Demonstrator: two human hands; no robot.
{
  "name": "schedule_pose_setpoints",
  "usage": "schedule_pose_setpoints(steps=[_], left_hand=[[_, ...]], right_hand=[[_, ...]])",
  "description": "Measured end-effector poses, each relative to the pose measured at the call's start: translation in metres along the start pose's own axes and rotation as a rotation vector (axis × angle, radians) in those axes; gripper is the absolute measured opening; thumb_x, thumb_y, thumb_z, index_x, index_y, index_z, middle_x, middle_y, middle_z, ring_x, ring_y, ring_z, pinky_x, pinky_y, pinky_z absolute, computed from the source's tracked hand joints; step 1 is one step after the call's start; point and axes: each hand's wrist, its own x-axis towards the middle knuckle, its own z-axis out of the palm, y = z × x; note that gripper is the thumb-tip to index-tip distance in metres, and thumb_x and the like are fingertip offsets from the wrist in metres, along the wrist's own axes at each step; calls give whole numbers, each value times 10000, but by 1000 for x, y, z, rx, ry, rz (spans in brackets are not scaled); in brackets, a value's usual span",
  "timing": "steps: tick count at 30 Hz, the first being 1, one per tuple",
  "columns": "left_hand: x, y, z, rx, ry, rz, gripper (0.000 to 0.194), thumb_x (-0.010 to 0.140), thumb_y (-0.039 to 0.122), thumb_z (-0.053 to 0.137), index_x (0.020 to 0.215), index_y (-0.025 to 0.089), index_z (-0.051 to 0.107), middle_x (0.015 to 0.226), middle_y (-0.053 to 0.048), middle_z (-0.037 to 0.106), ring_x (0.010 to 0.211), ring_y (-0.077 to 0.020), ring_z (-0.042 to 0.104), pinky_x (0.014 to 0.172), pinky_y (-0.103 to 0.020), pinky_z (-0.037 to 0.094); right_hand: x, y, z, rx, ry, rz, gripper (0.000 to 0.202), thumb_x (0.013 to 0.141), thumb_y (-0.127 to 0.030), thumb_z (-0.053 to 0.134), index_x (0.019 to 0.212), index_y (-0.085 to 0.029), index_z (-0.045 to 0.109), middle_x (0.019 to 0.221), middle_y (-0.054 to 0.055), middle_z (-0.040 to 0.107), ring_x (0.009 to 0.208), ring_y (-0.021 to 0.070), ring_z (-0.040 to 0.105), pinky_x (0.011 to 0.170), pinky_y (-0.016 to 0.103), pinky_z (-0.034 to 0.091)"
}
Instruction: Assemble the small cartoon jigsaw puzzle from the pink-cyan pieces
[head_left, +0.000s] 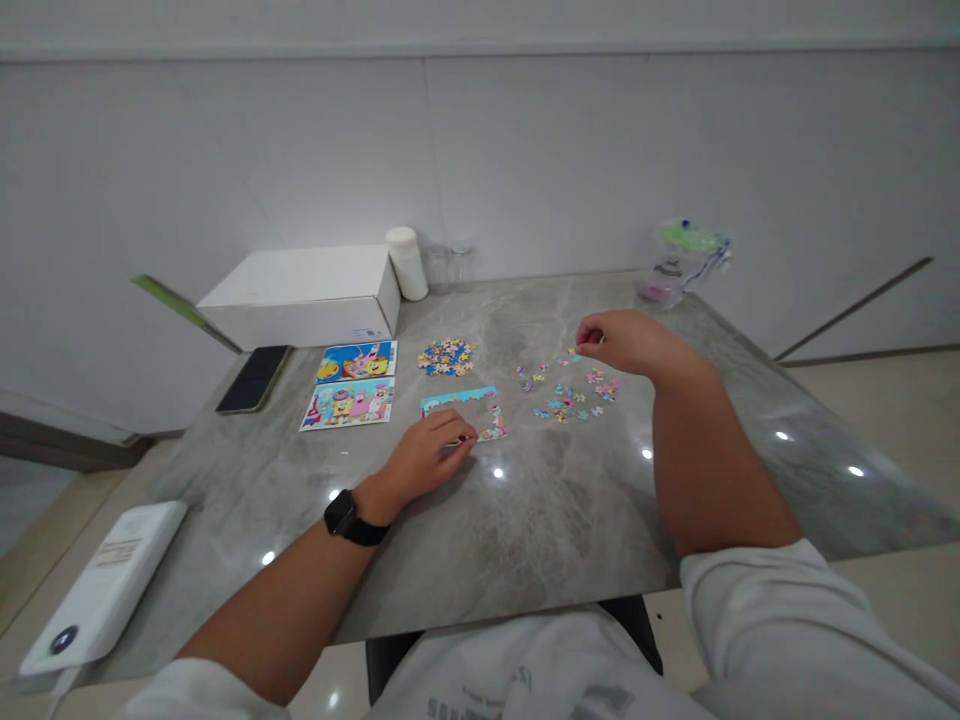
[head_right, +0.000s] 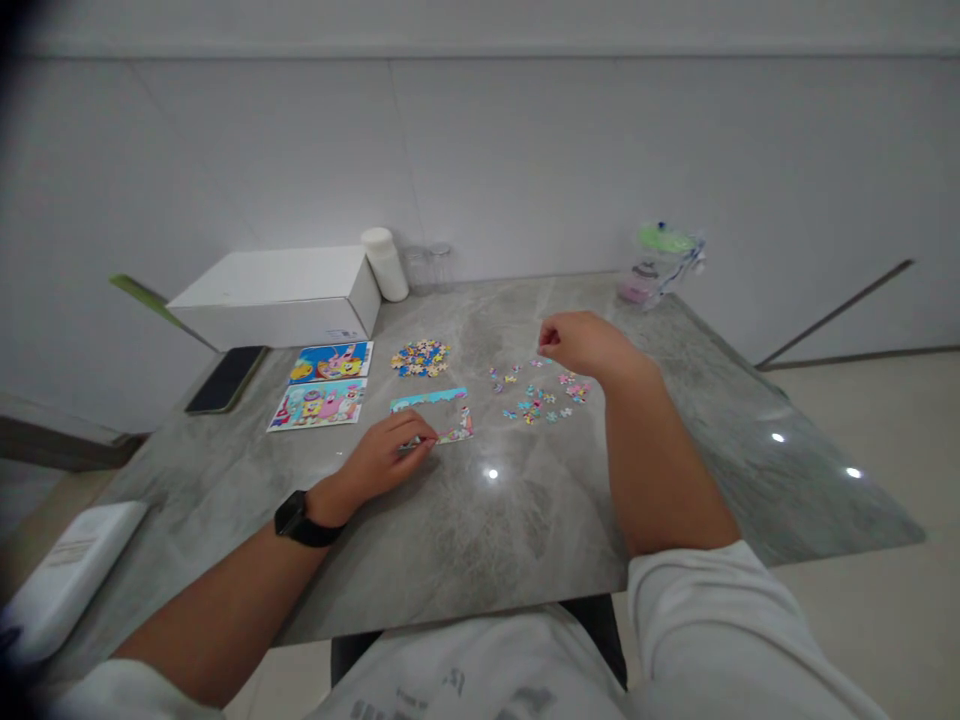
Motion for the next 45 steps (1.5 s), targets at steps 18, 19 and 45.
schedule_pose_setpoints(steps=[18, 19, 45], left_hand=[[1, -6, 0, -40, 79, -32, 247, 1054, 320, 529, 937, 204, 714, 898, -53, 731, 849, -184, 685, 786, -306, 538], [2, -6, 0, -41, 78, -36, 251, 1054, 327, 528, 938, 206, 715, 897, -54, 733, 849, -185, 686, 783, -306, 540], [2, -10, 4, -42, 91, -11, 182, 1040, 282, 589, 959, 203, 732, 882, -34, 735, 812, -167, 684, 765, -285, 524]], right_hand=[[-21, 51, 0, 2, 140, 163, 236, 954, -290, 622, 1085, -186, 788, 1055, 105, 795, 901, 223, 696, 808, 321, 498], [-21, 55, 11, -4, 168, 168, 258, 966, -280, 593, 1112, -184, 783, 1078, 111, 793, 920, 228, 695, 823, 325, 496], [-40, 109, 118, 178, 111, -36, 219, 956, -347, 681, 1067, -219, 820, 1017, 81, 724, 891, 190, 651, 860, 296, 479]])
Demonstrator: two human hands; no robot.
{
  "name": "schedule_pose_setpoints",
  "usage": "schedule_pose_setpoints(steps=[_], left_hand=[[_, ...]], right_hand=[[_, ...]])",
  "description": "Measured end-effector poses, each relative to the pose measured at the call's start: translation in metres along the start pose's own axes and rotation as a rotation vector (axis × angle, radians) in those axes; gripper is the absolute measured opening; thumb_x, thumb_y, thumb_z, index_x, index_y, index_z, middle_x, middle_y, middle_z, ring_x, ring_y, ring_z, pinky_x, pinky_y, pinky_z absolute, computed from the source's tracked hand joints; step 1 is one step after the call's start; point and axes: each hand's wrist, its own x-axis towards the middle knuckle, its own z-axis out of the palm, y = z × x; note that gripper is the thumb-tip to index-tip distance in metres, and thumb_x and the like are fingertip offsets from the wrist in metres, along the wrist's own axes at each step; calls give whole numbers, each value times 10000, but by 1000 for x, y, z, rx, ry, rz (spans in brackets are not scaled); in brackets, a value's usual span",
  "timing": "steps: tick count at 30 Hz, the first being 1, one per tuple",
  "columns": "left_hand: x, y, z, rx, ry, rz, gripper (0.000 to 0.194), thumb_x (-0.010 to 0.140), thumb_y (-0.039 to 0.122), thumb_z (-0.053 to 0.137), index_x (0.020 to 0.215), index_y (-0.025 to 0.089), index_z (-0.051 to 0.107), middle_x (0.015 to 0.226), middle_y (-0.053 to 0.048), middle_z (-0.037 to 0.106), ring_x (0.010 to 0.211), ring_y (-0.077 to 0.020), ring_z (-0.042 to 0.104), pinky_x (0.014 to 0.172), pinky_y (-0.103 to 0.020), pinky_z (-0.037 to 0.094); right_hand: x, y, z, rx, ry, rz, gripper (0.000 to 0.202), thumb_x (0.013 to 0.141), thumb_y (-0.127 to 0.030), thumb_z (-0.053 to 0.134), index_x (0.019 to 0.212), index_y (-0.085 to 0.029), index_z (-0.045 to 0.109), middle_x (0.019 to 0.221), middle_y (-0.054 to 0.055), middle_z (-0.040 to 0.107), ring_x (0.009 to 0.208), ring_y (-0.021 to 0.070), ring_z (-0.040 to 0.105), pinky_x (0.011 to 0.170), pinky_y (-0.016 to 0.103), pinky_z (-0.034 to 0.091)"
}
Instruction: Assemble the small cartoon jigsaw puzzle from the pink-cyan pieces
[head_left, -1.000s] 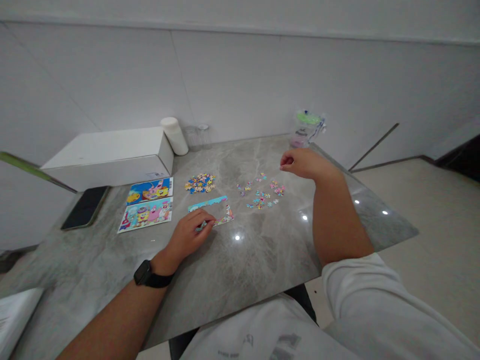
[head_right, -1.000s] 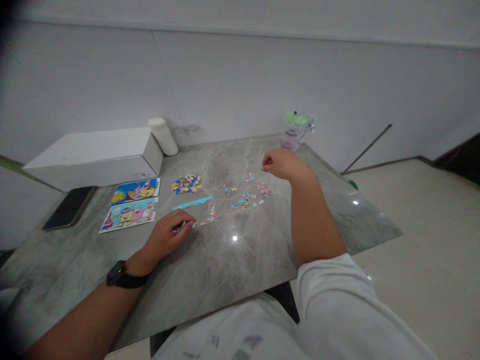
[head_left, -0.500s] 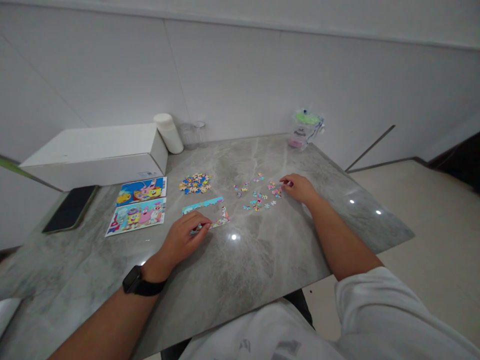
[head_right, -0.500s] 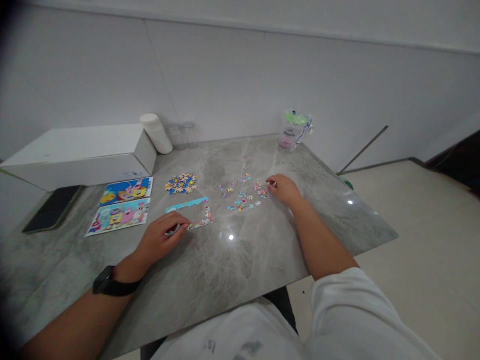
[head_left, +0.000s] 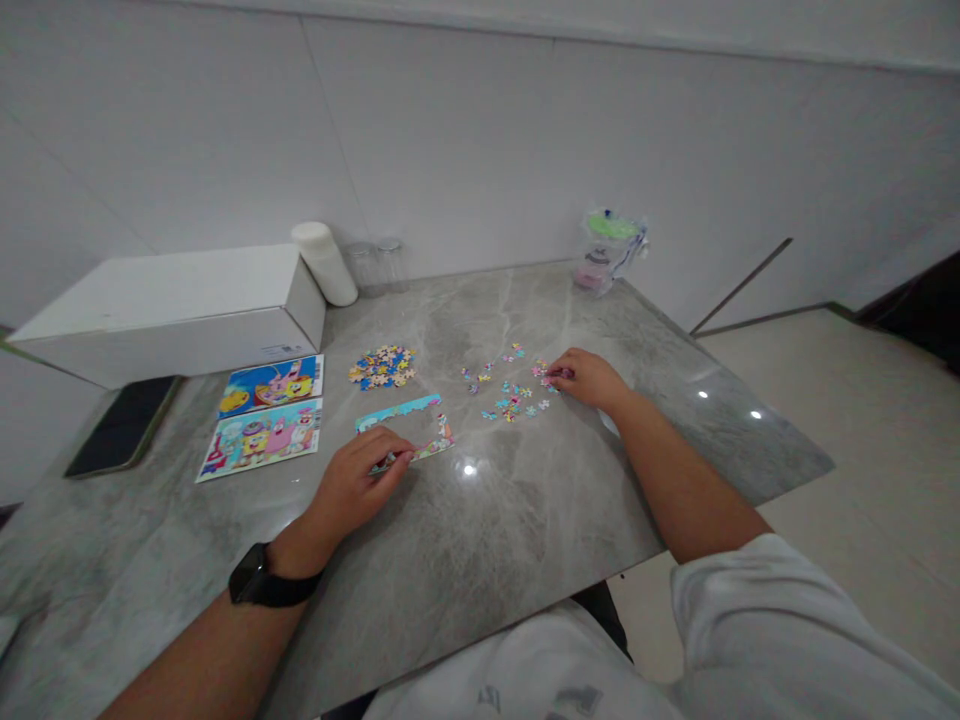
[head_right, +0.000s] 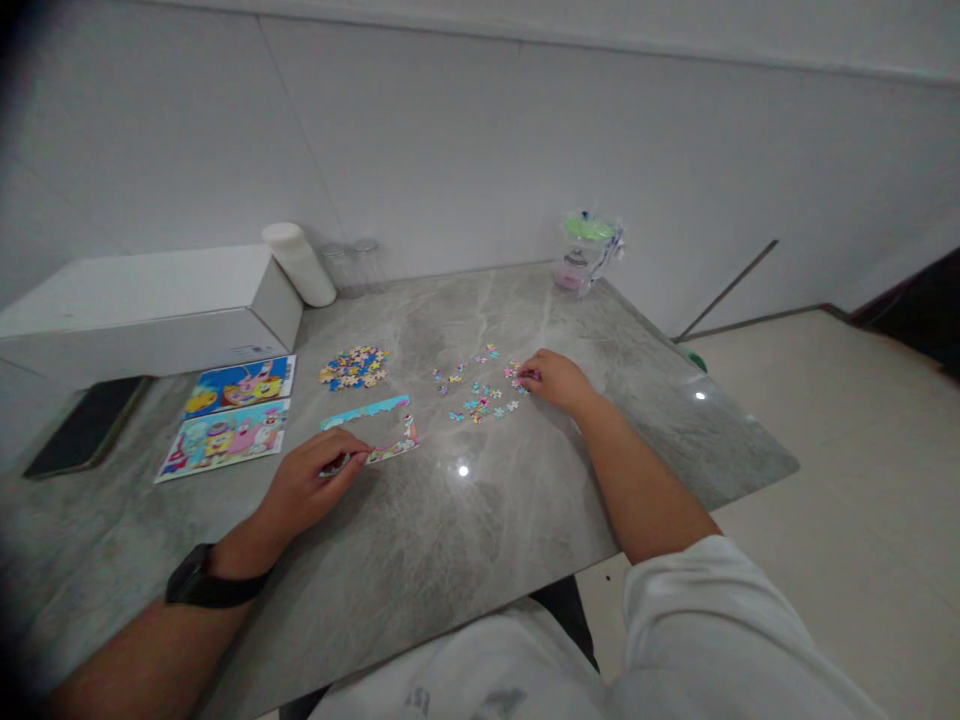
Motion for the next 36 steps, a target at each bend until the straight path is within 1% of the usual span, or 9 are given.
schedule_pose_setpoints(steps=[4, 9, 14, 16, 20, 25, 27, 31, 36], left_hand=[[-1, -1, 0, -3, 3, 19, 159, 1036, 258, 594, 980, 201, 731, 901, -38, 734, 818, -164, 681, 770, -282, 521], [-2, -2, 1, -21, 2, 30, 151, 1034, 250, 599, 966, 198, 722, 898, -43, 731, 835, -169, 687, 781, -281, 519], [-1, -3, 3, -27, -34, 31, 162, 1043, 262, 590, 994, 204, 733, 924, -48, 737, 858, -173, 691, 803, -291, 527], [0, -3, 2, -24, -38, 30, 169, 1045, 271, 589, 990, 203, 733, 919, -46, 735, 856, -172, 690, 802, -294, 529], [2, -1, 2, -15, -32, 17, 174, 1043, 270, 589, 977, 200, 733, 911, -41, 732, 842, -166, 689, 786, -289, 527], [2, 0, 1, -23, -32, 19, 176, 1040, 271, 590, 975, 200, 738, 908, -41, 734, 838, -168, 691, 780, -284, 525], [2, 0, 1, -24, -34, 11, 178, 1041, 277, 590, 978, 203, 739, 912, -41, 738, 842, -170, 694, 784, -285, 528], [0, -3, 2, -15, -44, 14, 173, 1041, 279, 588, 985, 206, 736, 909, -40, 739, 838, -172, 692, 788, -292, 527], [1, -3, 2, -13, -42, 13, 172, 1044, 276, 588, 990, 206, 735, 914, -41, 737, 844, -172, 692, 786, -289, 525]], right_hand=[[2, 4, 0, 50, 32, -11, 128, 901, -338, 735, 917, -232, 804, 952, 59, 715, 825, 184, 638, 820, 310, 484], [-9, 26, -23, 87, 87, 95, 147, 901, -357, 717, 894, -232, 795, 957, 63, 738, 811, 189, 647, 786, 325, 490], [-19, 32, -35, 102, -134, 157, 138, 869, -337, 721, 894, -252, 826, 911, 46, 764, 797, 194, 661, 748, 314, 500], [-17, 28, -32, 61, -121, 141, 138, 865, -312, 719, 914, -254, 834, 911, 49, 765, 790, 194, 660, 754, 317, 499], [-9, 16, -18, 53, 0, 10, 206, 919, -314, 680, 1035, -240, 834, 960, 70, 750, 796, 187, 659, 799, 322, 508], [-4, 2, 0, 94, -61, -164, 260, 935, -207, 616, 1052, -253, 843, 1007, 76, 733, 873, 189, 679, 862, 313, 523], [-4, -2, 3, 122, -59, -210, 331, 932, -162, 586, 1128, -264, 833, 1047, 77, 730, 916, 189, 685, 879, 306, 527], [-3, -1, 4, 113, 26, -178, 390, 925, -143, 599, 1241, -258, 798, 1041, 75, 725, 863, 184, 668, 854, 299, 525], [-2, 9, 4, 28, 10, -112, 379, 867, -65, 604, 1088, -257, 845, 1006, 63, 730, 887, 188, 681, 872, 294, 513]])
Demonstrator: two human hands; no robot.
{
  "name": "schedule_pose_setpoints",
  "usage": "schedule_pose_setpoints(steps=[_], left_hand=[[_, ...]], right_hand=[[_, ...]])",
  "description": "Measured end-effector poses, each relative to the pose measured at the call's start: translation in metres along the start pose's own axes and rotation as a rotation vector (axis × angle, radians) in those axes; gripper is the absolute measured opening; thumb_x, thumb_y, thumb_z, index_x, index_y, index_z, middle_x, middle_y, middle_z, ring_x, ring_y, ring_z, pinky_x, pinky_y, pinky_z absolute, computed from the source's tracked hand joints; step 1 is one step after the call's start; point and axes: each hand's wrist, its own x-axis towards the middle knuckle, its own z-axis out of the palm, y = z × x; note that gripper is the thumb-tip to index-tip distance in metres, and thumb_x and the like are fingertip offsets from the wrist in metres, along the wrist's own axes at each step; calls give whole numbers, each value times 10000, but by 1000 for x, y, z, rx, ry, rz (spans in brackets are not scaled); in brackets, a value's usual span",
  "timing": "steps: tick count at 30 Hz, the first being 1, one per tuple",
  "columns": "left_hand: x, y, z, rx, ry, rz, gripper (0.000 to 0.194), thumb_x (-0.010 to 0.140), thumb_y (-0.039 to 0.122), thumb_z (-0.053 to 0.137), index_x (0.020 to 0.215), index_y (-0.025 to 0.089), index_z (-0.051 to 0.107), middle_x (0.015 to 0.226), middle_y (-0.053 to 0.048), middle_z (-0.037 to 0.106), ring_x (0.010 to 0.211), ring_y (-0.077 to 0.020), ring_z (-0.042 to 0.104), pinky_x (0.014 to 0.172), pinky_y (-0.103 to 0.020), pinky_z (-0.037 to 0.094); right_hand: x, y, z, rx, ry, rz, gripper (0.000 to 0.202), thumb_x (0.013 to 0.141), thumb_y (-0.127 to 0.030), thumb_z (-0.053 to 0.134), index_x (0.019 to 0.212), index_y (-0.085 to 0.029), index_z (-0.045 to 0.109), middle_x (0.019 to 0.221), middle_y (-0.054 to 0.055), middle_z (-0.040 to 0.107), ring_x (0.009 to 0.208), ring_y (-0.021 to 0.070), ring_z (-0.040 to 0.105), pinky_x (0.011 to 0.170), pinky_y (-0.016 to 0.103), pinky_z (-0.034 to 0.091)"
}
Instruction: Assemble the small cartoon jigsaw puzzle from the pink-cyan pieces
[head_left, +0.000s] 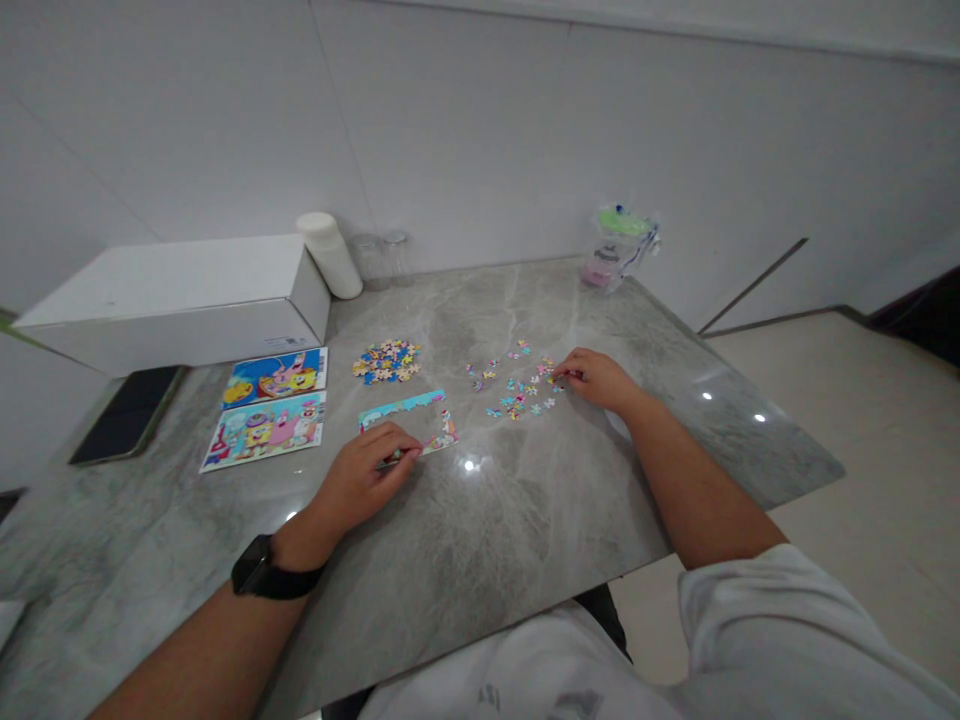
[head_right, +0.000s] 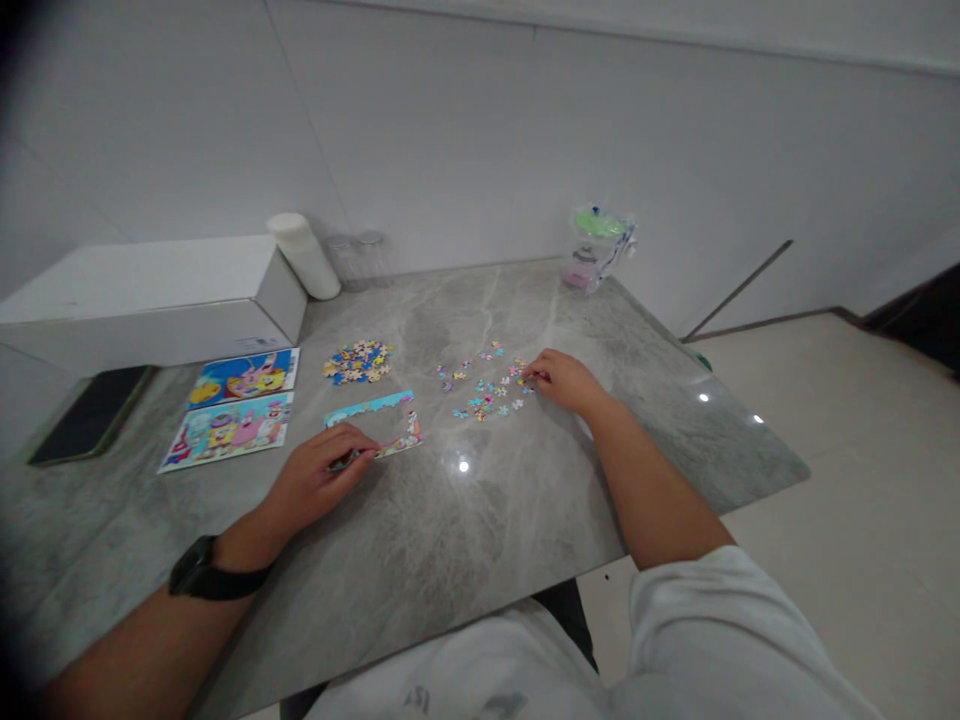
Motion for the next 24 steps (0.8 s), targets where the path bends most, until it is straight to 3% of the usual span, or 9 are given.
schedule_pose_setpoints(steps=[4, 8, 15, 24], left_hand=[[1, 2, -1, -3, 5, 10, 179, 1046, 271, 583, 972, 201, 730, 898, -39, 731, 829, -168, 689, 774, -284, 523], [1, 2, -1, -5, 3, 3, 191, 1053, 285, 577, 971, 202, 728, 897, -40, 732, 827, -166, 689, 772, -286, 526], [1, 2, -1, 3, -8, -6, 199, 1053, 300, 575, 975, 203, 730, 896, -45, 731, 823, -170, 687, 772, -293, 527], [1, 1, 0, 4, -8, -15, 201, 1044, 300, 574, 955, 207, 728, 890, -47, 733, 824, -176, 686, 766, -293, 523]], right_hand=[[-1, 7, -3, -22, -60, -4, 382, 872, -78, 583, 1062, -267, 856, 1021, 61, 731, 908, 183, 682, 886, 290, 513], [-1, 12, -6, -72, -22, 50, 310, 890, -118, 586, 1011, -237, 845, 1021, 73, 731, 880, 191, 667, 888, 310, 509], [4, 10, 11, -123, 52, 77, 447, 946, -119, 535, 1294, -240, 789, 1166, 112, 727, 1049, 236, 669, 984, 344, 496], [5, 3, 12, -162, 140, 130, 392, 975, -213, 542, 1275, -227, 794, 1159, 126, 742, 1059, 265, 670, 981, 388, 504]])
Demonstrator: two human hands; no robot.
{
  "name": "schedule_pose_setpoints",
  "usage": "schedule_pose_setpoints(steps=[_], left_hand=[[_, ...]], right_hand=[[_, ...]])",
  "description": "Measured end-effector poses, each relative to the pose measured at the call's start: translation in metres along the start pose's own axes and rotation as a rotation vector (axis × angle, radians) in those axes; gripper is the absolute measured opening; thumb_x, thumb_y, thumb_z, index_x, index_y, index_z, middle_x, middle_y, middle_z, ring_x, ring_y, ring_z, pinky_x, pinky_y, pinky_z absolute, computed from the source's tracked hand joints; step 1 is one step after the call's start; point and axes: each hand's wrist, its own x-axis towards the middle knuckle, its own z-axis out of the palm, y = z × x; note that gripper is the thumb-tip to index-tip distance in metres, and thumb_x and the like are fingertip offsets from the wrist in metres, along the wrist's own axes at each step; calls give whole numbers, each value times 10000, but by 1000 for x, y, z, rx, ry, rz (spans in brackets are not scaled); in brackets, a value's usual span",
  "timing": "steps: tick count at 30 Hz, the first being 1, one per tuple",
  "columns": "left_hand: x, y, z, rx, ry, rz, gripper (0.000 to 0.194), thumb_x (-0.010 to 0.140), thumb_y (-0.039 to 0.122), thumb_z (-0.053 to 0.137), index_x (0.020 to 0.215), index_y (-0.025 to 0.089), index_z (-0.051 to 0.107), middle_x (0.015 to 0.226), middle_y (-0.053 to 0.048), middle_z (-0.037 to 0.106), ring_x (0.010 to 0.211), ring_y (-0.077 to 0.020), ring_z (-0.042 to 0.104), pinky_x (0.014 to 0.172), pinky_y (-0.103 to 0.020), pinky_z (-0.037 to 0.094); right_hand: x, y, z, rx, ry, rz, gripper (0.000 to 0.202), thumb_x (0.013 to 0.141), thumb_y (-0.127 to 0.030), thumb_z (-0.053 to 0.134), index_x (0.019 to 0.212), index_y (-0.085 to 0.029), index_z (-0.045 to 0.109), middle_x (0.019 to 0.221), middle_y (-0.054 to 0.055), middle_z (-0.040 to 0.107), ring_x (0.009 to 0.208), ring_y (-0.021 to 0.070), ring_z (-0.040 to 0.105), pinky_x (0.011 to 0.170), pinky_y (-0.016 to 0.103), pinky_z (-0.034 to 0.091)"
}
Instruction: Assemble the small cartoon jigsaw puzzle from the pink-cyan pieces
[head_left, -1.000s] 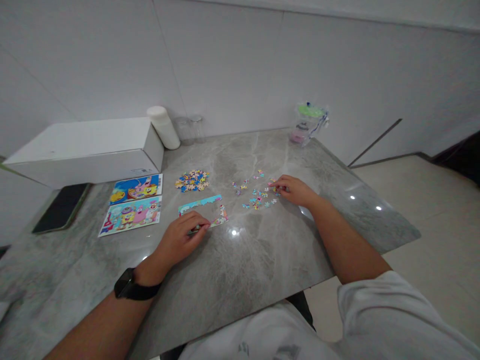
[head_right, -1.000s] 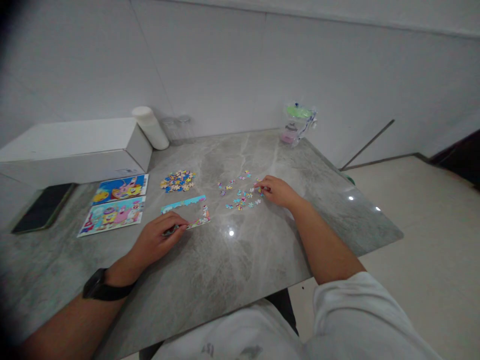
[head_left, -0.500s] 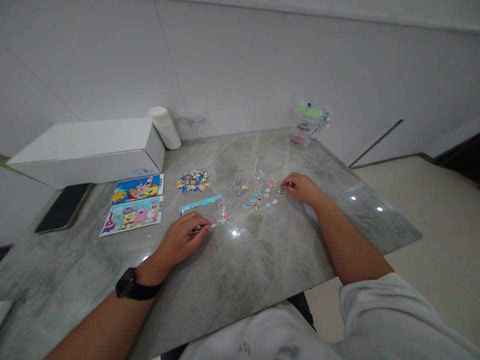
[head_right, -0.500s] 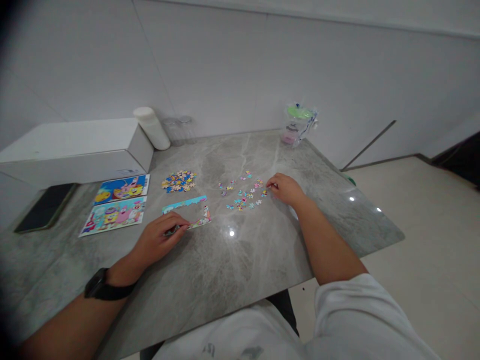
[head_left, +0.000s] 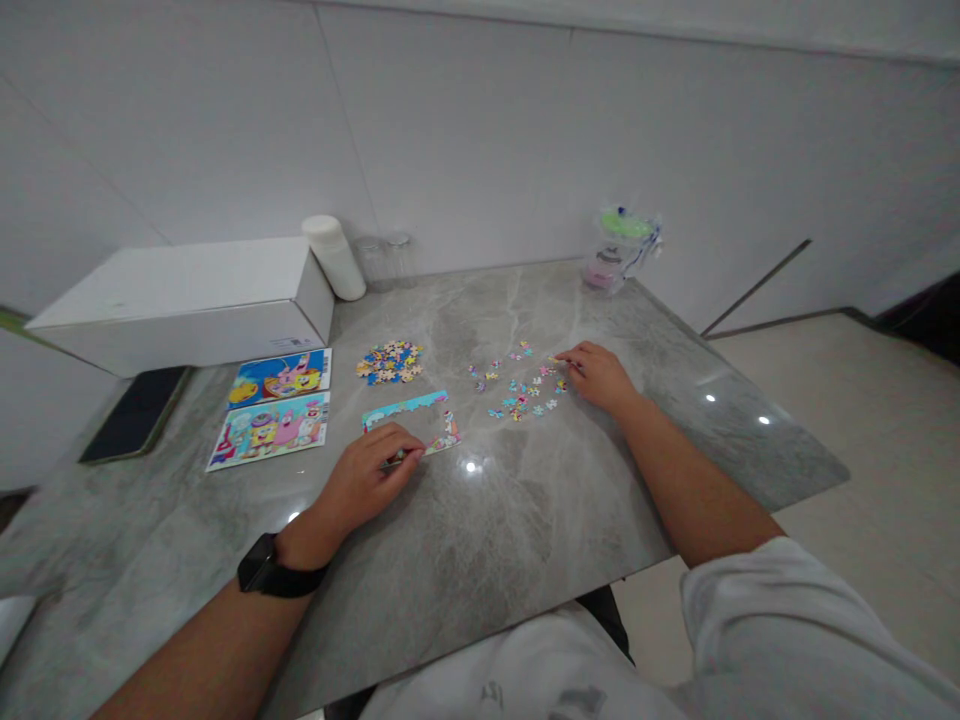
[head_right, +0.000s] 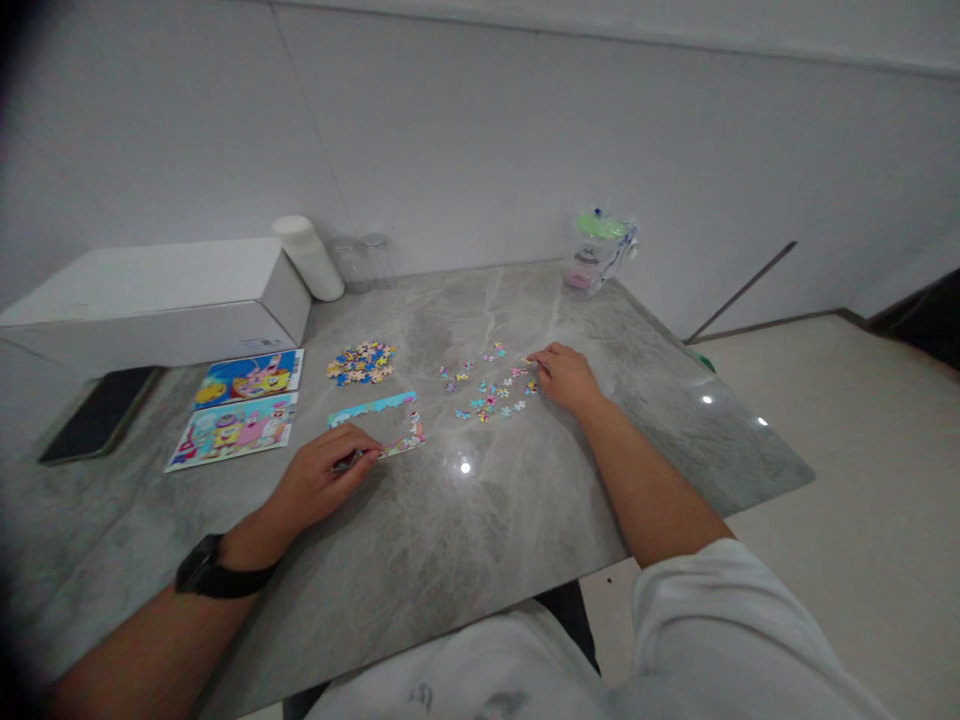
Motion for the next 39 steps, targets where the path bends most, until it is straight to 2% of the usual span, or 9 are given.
schedule_pose_setpoints(steps=[6, 12, 16, 23, 39], left_hand=[[0, 1, 0, 7, -9, 9, 201, 1051, 294, 562, 966, 202, 720, 888, -45, 726, 816, -169, 680, 762, -289, 520], [0, 1, -1, 2, -8, 0, 207, 1056, 302, 558, 963, 207, 716, 894, -45, 728, 815, -169, 676, 759, -291, 523], [-1, 0, 0, 1, -10, -2, 201, 1055, 303, 561, 977, 207, 720, 895, -46, 724, 815, -171, 673, 758, -293, 523], [-2, -1, 1, 1, -9, 14, 188, 1057, 286, 566, 984, 206, 719, 899, -41, 716, 818, -166, 669, 761, -293, 516], [-1, 2, 0, 0, -5, 1, 205, 1046, 301, 566, 969, 210, 733, 878, -46, 726, 800, -171, 675, 754, -299, 530]], right_hand=[[1, -11, 0, 54, -11, -62, 317, 1001, -342, 605, 1219, -243, 812, 1160, 111, 745, 1048, 252, 674, 979, 384, 498], [1, -20, 0, 66, -72, -156, 327, 1027, -377, 588, 1248, -267, 801, 1195, 114, 739, 1082, 253, 671, 1000, 389, 486], [0, -19, 0, 64, -34, -119, 350, 1005, -342, 607, 1299, -246, 769, 1242, 131, 734, 1130, 278, 663, 1013, 412, 485], [2, -10, 2, 26, -20, -41, 227, 948, -278, 641, 1074, -254, 828, 1137, 103, 767, 1067, 275, 676, 981, 417, 490], [2, -8, -3, 39, 26, 23, 239, 969, -286, 603, 1069, -242, 816, 1109, 97, 788, 1035, 265, 698, 952, 401, 492]])
